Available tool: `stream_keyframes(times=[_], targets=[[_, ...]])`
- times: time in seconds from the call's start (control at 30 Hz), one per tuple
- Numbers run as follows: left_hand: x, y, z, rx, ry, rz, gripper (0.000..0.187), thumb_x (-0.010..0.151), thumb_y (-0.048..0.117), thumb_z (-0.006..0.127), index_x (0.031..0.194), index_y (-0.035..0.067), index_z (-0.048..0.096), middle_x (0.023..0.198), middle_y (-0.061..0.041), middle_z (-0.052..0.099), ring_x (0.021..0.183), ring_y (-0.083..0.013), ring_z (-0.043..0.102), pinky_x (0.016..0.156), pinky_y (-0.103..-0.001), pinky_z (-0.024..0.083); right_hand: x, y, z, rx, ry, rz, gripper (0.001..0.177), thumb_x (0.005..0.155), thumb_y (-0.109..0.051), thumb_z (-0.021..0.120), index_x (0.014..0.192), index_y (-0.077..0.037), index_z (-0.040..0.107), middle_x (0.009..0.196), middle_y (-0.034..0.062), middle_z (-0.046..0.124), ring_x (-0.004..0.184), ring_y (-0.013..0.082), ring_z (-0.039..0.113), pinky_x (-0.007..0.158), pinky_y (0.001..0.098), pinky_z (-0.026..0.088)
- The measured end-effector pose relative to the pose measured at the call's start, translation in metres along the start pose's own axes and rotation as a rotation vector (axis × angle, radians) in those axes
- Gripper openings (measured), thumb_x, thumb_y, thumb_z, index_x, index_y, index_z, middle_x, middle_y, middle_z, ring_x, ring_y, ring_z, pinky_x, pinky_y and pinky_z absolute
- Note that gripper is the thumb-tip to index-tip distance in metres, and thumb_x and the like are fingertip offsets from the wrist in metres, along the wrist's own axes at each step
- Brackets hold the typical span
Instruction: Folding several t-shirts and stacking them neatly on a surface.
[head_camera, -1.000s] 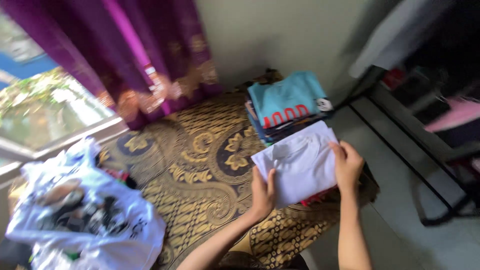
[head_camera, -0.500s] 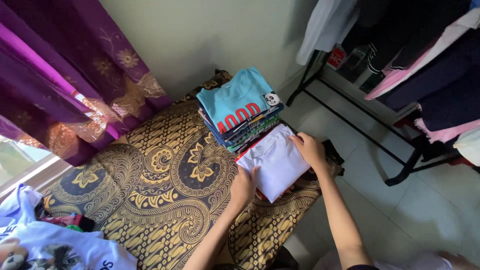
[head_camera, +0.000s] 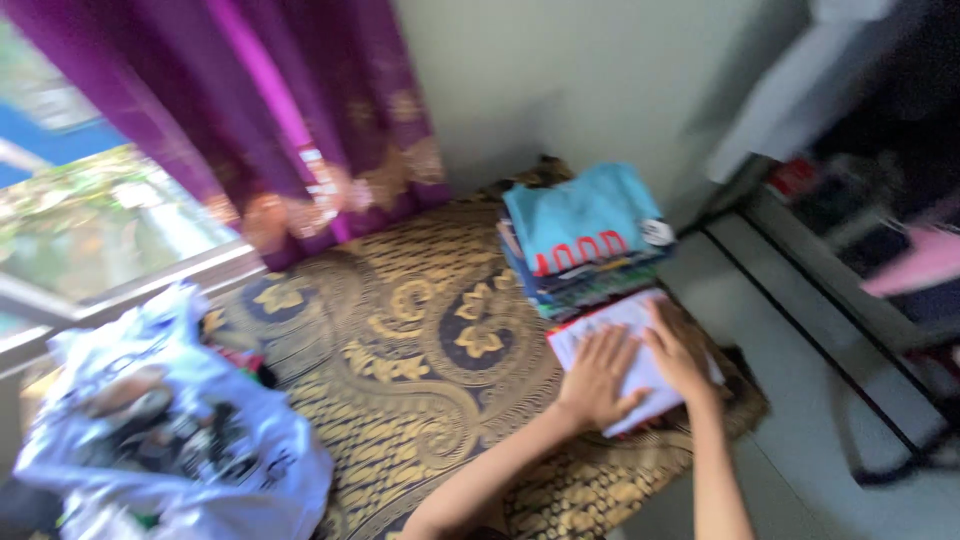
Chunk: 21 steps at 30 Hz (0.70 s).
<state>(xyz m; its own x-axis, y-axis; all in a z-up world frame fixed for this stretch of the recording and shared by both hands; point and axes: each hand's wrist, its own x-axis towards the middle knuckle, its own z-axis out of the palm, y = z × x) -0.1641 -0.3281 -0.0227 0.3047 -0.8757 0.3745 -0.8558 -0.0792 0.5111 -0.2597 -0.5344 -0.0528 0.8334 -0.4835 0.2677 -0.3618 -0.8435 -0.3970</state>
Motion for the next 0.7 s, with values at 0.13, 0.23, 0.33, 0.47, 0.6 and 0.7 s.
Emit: stream_keyframes(times=[0.13,0.23,0.33,0.47,0.6,0.7], targets=[[-0.037,-0.031,0.017,0.148,0.046,0.025,0.088,0.104,0.066,0.042,0.168,0.006,0.031,0.174,-0.025,0.022,0.162,-0.0424,0.024,0.132,-0.053,0.017,0.002,-0.006,-0.002,-0.014,0.006,-0.085,0.061,0.103,-0.046,0.043,0.158,-0.019,0.037,0.161,0.0116,0.043,0.150,0.0285,0.039,0.119,0.0445,0.031],[-0.058,-0.039,-0.066,0.204,0.092,0.008,0.089,0.098,0.061,0.057,0.167,0.010,0.033,0.173,-0.028,0.021,0.158,-0.0454,0.026,0.126,-0.054,0.024,-0.007,-0.059,-0.022,-0.284,0.080,0.005,0.065,0.104,-0.043,0.046,0.157,-0.007,0.041,0.153,0.0212,0.049,0.142,0.0382,0.044,0.113,0.0509,0.032],[-0.087,-0.070,-0.188,0.177,0.015,-0.145,0.078,0.091,0.044,0.070,0.153,0.009,0.038,0.163,-0.028,0.030,0.146,-0.0438,0.037,0.114,-0.060,0.035,-0.018,-0.125,-0.027,-0.123,0.187,-0.010,0.060,0.105,-0.033,0.050,0.156,-0.002,0.044,0.147,0.0244,0.055,0.136,0.0420,0.049,0.111,0.0517,0.036],[-0.166,-0.102,-0.321,0.744,0.414,-0.640,0.078,0.070,0.027,0.073,0.140,0.002,0.051,0.144,-0.037,0.037,0.130,-0.0508,0.038,0.102,-0.066,0.030,-0.033,-0.195,0.007,0.388,0.224,-0.192,0.048,0.104,-0.018,0.056,0.147,0.001,0.049,0.134,0.0209,0.063,0.127,0.0368,0.060,0.110,0.0444,0.045],[-0.238,-0.103,-0.390,0.727,1.035,-1.095,0.086,0.083,0.041,0.085,0.147,0.002,0.042,0.145,-0.026,0.045,0.137,-0.0447,0.043,0.107,-0.057,0.039,-0.030,-0.275,0.007,0.439,0.091,-0.478,0.038,0.098,-0.016,0.060,0.134,-0.002,0.057,0.126,0.0165,0.069,0.120,0.0322,0.065,0.106,0.0444,0.048],[-0.273,-0.113,-0.399,0.651,1.190,-1.344,0.096,0.084,0.041,0.087,0.152,-0.004,0.035,0.138,-0.028,0.048,0.126,-0.0445,0.049,0.102,-0.055,0.042,-0.026,-0.298,0.005,0.492,-0.063,-0.512,0.042,0.097,-0.017,0.059,0.135,0.000,0.058,0.119,0.0135,0.073,0.115,0.0290,0.067,0.103,0.0441,0.049]])
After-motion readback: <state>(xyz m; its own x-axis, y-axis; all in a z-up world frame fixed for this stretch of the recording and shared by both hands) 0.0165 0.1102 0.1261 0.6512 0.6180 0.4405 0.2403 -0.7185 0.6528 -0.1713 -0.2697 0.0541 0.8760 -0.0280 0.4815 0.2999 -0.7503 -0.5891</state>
